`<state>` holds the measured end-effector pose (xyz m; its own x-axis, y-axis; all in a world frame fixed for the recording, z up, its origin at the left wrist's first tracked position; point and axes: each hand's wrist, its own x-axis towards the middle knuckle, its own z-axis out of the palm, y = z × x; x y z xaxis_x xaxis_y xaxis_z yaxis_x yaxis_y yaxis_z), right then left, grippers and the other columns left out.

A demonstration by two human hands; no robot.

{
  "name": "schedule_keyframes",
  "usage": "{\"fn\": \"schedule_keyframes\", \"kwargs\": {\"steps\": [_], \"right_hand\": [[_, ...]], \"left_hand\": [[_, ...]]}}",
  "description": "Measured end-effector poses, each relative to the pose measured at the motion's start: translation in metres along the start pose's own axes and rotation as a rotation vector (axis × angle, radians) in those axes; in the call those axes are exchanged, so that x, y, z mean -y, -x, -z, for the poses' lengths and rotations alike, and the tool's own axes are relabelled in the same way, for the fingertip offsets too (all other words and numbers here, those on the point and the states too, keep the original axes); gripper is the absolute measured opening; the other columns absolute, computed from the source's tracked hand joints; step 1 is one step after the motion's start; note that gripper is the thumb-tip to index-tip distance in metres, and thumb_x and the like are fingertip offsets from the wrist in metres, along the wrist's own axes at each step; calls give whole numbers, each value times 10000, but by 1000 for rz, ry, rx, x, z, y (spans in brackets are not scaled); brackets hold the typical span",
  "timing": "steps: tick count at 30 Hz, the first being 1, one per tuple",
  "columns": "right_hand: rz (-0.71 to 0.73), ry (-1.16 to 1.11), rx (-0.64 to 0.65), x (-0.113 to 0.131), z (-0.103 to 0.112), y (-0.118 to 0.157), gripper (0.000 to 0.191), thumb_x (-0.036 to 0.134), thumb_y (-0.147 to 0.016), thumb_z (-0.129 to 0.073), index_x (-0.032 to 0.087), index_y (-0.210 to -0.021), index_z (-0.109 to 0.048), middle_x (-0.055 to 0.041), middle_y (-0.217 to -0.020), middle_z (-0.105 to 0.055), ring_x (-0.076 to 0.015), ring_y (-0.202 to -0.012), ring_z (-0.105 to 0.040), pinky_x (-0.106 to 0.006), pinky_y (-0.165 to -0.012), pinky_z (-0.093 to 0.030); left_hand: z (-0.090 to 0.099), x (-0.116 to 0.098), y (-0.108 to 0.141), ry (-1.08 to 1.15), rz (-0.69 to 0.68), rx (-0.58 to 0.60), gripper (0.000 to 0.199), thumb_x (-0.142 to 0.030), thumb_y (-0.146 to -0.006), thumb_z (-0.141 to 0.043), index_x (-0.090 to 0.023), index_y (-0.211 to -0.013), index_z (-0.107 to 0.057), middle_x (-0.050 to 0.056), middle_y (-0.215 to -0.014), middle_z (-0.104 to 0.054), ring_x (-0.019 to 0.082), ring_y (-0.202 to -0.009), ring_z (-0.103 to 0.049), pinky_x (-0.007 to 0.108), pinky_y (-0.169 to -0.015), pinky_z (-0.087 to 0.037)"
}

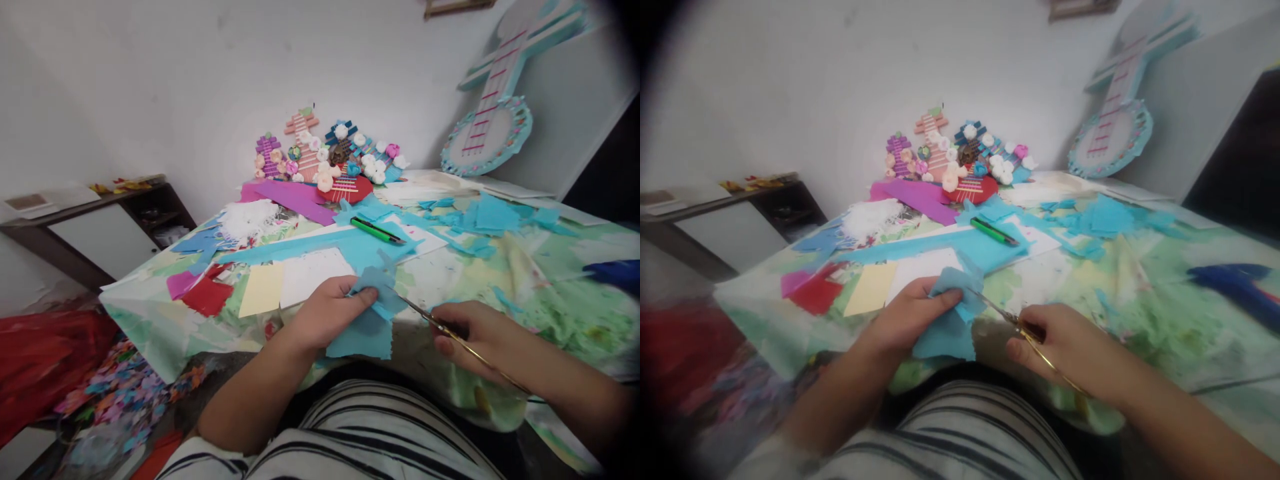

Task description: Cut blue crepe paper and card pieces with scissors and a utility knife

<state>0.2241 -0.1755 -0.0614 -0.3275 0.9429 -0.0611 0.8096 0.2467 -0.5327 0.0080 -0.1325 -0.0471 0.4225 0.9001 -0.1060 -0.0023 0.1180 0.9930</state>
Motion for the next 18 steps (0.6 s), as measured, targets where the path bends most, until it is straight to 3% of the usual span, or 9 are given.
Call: {"fn": "schedule_keyframes", "kwargs": {"steps": [10, 18], "right_hand": [[78, -50, 61, 2, 0, -7, 294, 436, -740, -421, 171, -615, -455, 15, -543, -415, -107, -509, -353, -243, -466, -251], [-35, -178, 109, -5, -6, -9, 414, 565, -656, -452, 168, -547, -411, 29, -523, -321, -94, -508, -300, -234, -449, -208]], "left_hand": [[-3, -2, 1, -115, -15, 48, 228, -358, -672, -612, -134, -710, -633, 16, -644, -610, 125, -568, -544, 211, -537, -425], [-4, -2, 4, 111, 86, 60, 135, -264, -632, -668, -139, -676, -644, 4, -590, -619, 97, -483, -540, 181, -460, -420]]}}
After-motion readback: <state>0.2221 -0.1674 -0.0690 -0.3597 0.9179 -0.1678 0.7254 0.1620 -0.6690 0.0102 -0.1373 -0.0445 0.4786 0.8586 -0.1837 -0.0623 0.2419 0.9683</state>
